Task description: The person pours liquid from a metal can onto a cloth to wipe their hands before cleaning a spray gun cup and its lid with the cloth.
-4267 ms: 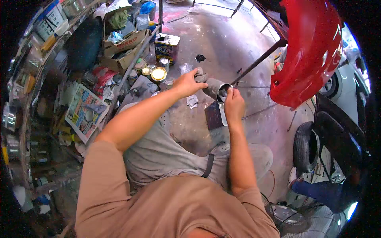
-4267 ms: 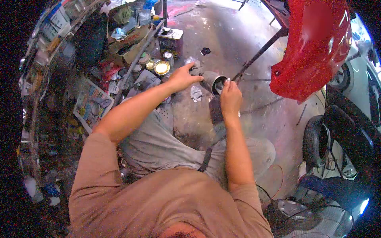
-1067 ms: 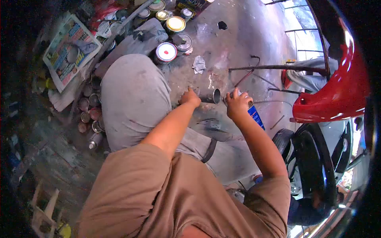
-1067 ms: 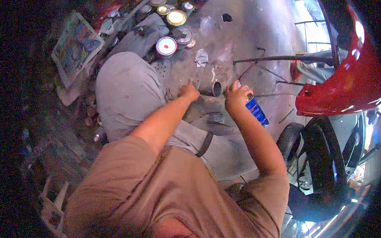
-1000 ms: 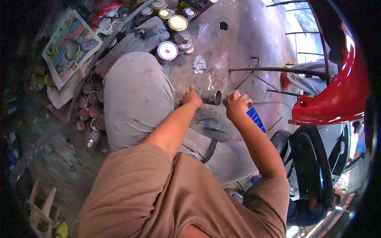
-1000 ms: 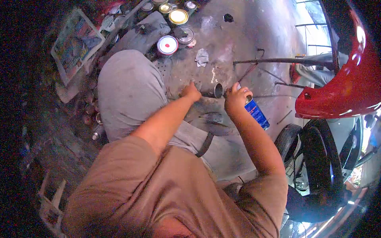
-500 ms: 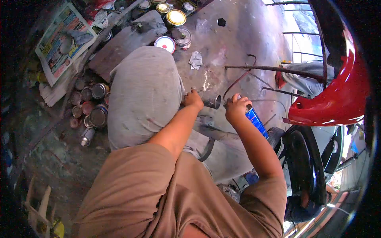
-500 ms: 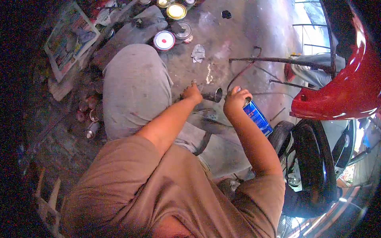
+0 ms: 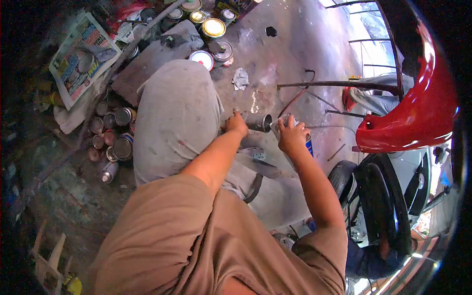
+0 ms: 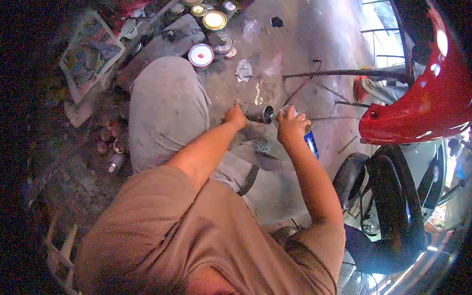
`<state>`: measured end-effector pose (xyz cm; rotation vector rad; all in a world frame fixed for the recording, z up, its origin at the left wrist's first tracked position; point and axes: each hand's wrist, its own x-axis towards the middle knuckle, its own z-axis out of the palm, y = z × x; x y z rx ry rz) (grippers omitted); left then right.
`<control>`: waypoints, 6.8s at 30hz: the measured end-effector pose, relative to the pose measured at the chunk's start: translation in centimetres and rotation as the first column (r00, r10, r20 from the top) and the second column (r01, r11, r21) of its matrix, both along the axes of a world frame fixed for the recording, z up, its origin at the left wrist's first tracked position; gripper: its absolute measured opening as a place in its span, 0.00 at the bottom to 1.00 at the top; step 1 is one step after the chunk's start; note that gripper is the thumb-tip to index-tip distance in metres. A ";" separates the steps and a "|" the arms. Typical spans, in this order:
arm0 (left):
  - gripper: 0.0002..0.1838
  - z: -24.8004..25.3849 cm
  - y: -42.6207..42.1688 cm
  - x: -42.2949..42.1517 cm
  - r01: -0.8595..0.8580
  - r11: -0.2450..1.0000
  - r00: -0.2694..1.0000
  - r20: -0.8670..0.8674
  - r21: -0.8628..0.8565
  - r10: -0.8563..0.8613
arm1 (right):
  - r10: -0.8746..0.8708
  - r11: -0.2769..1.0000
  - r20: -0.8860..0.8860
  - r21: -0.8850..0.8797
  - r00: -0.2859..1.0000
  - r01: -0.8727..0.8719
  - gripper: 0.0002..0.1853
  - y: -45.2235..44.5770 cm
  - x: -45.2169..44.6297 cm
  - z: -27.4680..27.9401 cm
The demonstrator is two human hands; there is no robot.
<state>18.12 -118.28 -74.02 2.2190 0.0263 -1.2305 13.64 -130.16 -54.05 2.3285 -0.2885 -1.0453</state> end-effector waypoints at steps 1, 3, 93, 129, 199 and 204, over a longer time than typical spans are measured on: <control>0.42 0.5 0.1 0.3 -0.003 1.000 1.000 -0.005 -0.008 0.003 | -0.020 0.999 0.030 0.046 0.999 0.018 0.40 -0.2 -0.1 0.1; 0.41 0.2 0.1 1.2 -0.046 0.999 0.999 0.000 0.021 0.046 | -0.088 0.987 0.123 0.148 0.989 0.070 0.44 -0.5 -0.2 0.6; 0.23 32.6 0.1 14.8 -0.232 0.466 0.928 -0.337 -0.854 -0.156 | -0.963 -0.214 -0.270 0.743 0.009 -0.634 0.20 -0.9 2.3 6.8; 0.29 24.0 -0.8 10.1 0.330 0.454 0.944 0.281 -0.828 -0.173 | -0.711 0.629 0.703 0.632 -0.006 -0.453 0.11 1.9 2.6 6.3; 0.26 23.2 -0.8 11.1 -0.004 0.715 0.987 -0.118 -0.699 -0.110 | -0.660 0.607 0.732 0.651 0.166 -0.457 0.12 2.0 2.6 4.4; 0.26 23.8 -0.2 10.9 -0.241 0.622 0.920 -0.379 -0.745 -0.097 | -0.529 0.705 0.848 0.452 0.019 -0.547 0.13 2.0 2.6 5.1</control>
